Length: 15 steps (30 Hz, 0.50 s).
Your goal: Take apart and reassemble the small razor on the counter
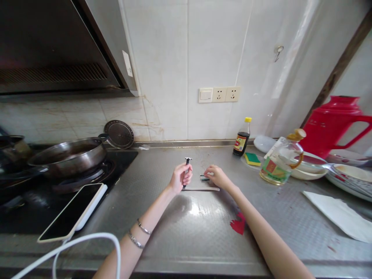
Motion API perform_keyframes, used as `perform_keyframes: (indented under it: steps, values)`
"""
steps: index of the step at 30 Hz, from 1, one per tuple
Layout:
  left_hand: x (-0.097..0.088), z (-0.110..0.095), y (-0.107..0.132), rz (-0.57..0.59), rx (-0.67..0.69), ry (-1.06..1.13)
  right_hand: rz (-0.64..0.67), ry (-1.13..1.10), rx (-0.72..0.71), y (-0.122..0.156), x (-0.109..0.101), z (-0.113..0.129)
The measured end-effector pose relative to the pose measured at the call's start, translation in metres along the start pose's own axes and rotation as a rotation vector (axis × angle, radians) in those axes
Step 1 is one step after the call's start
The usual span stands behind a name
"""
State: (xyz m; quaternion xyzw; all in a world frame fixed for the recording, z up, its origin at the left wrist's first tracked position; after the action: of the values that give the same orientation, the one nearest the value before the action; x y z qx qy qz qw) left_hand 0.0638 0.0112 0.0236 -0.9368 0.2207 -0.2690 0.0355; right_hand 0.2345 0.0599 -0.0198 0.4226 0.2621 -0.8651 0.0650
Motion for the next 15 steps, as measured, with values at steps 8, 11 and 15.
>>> perform_keyframes:
  steps: [8,11,15]
  values:
    - [-0.008,0.001,-0.002,-0.144,0.068,-0.192,-0.080,-0.285,0.058,-0.001,-0.025,0.035]
    - [-0.010,0.002,-0.003,-0.164,0.086,-0.288,-0.071,-0.341,0.048,-0.001,-0.032,0.048]
    - [-0.012,0.004,-0.004,-0.160,0.092,-0.350,-0.067,-0.409,0.029,0.000,-0.037,0.058]
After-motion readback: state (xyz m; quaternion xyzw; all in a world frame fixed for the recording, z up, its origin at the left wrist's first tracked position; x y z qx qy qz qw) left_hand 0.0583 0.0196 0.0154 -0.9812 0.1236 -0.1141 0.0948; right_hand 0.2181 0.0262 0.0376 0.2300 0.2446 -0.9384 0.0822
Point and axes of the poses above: each hand's wrist, its own y-axis away from the middle knuckle, its own x-axis out of the palm, z = x × y, the point moved 5 cm from there along -y, towards the middle knuckle, and after that the axes turned 3 degrees about x, right-handed, at the moved point
